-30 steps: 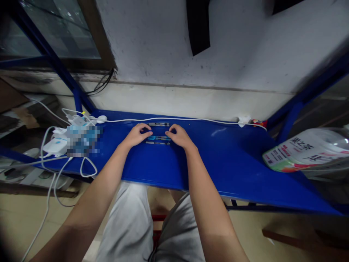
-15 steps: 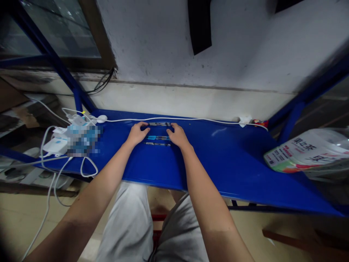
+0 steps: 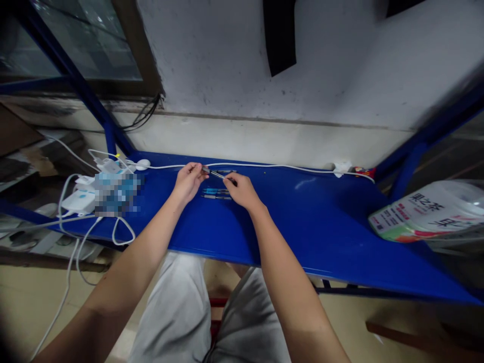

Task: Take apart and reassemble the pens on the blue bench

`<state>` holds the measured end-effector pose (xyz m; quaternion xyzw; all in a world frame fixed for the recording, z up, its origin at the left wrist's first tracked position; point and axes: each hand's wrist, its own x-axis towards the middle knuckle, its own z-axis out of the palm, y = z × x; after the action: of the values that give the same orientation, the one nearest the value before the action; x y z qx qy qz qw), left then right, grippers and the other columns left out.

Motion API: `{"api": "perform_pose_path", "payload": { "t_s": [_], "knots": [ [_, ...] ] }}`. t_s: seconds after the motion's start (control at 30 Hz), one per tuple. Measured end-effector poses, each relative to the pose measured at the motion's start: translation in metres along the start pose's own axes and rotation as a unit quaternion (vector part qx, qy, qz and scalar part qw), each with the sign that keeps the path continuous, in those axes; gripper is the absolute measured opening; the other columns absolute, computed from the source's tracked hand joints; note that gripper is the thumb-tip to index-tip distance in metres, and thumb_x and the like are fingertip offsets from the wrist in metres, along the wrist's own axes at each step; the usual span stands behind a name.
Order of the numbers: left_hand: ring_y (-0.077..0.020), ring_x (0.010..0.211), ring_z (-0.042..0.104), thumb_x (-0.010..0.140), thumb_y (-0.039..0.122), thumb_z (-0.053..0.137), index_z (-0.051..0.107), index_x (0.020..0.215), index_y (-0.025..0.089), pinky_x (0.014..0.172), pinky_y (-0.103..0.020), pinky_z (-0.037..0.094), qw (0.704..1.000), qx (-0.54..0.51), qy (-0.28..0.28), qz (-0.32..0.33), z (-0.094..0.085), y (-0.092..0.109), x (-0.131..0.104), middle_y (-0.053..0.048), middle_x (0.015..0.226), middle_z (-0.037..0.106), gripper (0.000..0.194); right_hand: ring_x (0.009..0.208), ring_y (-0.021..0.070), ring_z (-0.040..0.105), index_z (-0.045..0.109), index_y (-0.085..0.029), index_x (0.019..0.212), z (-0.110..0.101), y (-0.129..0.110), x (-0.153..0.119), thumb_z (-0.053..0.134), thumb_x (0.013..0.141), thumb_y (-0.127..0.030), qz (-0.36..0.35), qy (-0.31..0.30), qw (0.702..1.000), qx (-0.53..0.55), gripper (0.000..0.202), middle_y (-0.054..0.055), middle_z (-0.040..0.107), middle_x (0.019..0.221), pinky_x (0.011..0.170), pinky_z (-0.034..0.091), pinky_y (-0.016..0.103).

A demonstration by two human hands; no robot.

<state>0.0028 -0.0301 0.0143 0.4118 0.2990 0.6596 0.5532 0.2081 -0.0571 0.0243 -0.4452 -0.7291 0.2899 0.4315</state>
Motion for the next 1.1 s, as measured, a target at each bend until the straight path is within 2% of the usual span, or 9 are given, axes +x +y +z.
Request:
{"api": "perform_pose_path", "payload": {
  "t_s": [0.17,0.3,0.37,0.47,0.63,0.77,0.9,1.0,1.1],
  "knots": [
    [-0.0225,0.101,0.075,0.086,0.028,0.084,0.065,0.096,0.018,0.097,-0.039,0.056,0.993,-0.068,-0.083,-0.056,0.012,0.008,-0.011,-0.010,0.105,0.079,0.023,0.052,0.0113,0.036,0.070,-0.018,0.083,0.008,-0.012,-0.001,0.064,0.089,-0.048,0.070,-0.065,0.984,0.149,0.031,-0.005,0.043,0.056,0.055,0.029,0.028],
    [-0.0294,0.124,0.068,0.083,0.026,0.086,0.071,0.114,0.018,0.110,-0.045,0.049,0.979,-0.088,-0.167,-0.081,0.017,0.015,-0.017,-0.014,0.128,0.074,0.036,0.047,0.0080,0.020,0.063,-0.019,0.080,0.007,-0.016,-0.004,0.069,0.086,-0.049,0.138,-0.107,0.931,0.321,0.031,-0.010,0.028,0.053,0.048,0.018,0.026],
    [-0.0297,0.126,0.067,0.082,0.026,0.086,0.072,0.111,0.018,0.110,-0.044,0.048,0.979,-0.083,-0.172,-0.075,0.017,0.016,-0.018,-0.013,0.125,0.075,0.033,0.047,0.0070,0.016,0.061,-0.019,0.081,0.006,-0.017,-0.005,0.070,0.086,-0.048,0.142,-0.126,0.911,0.366,0.031,-0.011,0.026,0.054,0.048,0.014,0.026],
    [-0.0254,0.112,0.071,0.083,0.026,0.085,0.072,0.098,0.019,0.101,-0.040,0.051,0.987,-0.064,-0.138,-0.059,0.015,0.012,-0.016,-0.009,0.108,0.078,0.021,0.047,0.0061,0.015,0.060,-0.019,0.079,0.006,-0.019,-0.006,0.072,0.087,-0.049,0.136,-0.140,0.900,0.391,0.033,-0.011,0.025,0.053,0.047,0.012,0.025],
    [-0.0195,0.098,0.071,0.082,0.029,0.087,0.069,0.090,0.020,0.090,-0.033,0.050,0.993,-0.060,-0.098,-0.041,0.016,0.004,-0.015,-0.005,0.097,0.076,0.021,0.045,0.0055,0.016,0.059,-0.020,0.076,0.012,-0.018,-0.005,0.076,0.081,-0.059,0.113,-0.103,0.914,0.375,0.043,-0.012,0.026,0.051,0.046,0.013,0.025],
    [-0.0192,0.096,0.071,0.080,0.029,0.089,0.069,0.089,0.019,0.090,-0.033,0.050,0.993,-0.069,-0.092,-0.033,0.020,0.003,-0.017,-0.004,0.093,0.075,0.024,0.044,0.0061,0.020,0.059,-0.020,0.075,0.013,-0.015,-0.004,0.076,0.079,-0.065,0.091,-0.075,0.932,0.343,0.049,-0.011,0.029,0.050,0.046,0.015,0.025],
    [-0.0208,0.097,0.074,0.078,0.031,0.090,0.069,0.090,0.019,0.096,-0.035,0.050,0.994,-0.071,-0.080,-0.029,0.023,0.003,-0.018,-0.004,0.091,0.076,0.027,0.044,0.0079,0.022,0.060,-0.020,0.075,0.014,-0.010,-0.003,0.070,0.082,-0.069,0.069,-0.057,0.952,0.294,0.050,-0.010,0.031,0.049,0.046,0.019,0.026],
    [-0.0223,0.099,0.075,0.076,0.034,0.092,0.069,0.090,0.018,0.100,-0.038,0.050,0.996,-0.066,-0.062,-0.026,0.022,0.001,-0.017,-0.004,0.090,0.077,0.031,0.047,0.0102,0.028,0.060,-0.021,0.076,0.016,-0.008,-0.002,0.066,0.085,-0.069,0.047,-0.041,0.971,0.232,0.049,-0.008,0.035,0.051,0.049,0.024,0.027],
    [-0.0241,0.101,0.075,0.075,0.038,0.092,0.068,0.088,0.017,0.101,-0.040,0.051,0.997,-0.057,-0.042,-0.023,0.020,-0.002,-0.015,-0.006,0.090,0.078,0.034,0.055,0.0129,0.037,0.064,-0.020,0.078,0.017,-0.009,-0.002,0.063,0.088,-0.061,0.024,-0.017,0.986,0.167,0.042,-0.004,0.045,0.057,0.054,0.029,0.028]
  ]
}}
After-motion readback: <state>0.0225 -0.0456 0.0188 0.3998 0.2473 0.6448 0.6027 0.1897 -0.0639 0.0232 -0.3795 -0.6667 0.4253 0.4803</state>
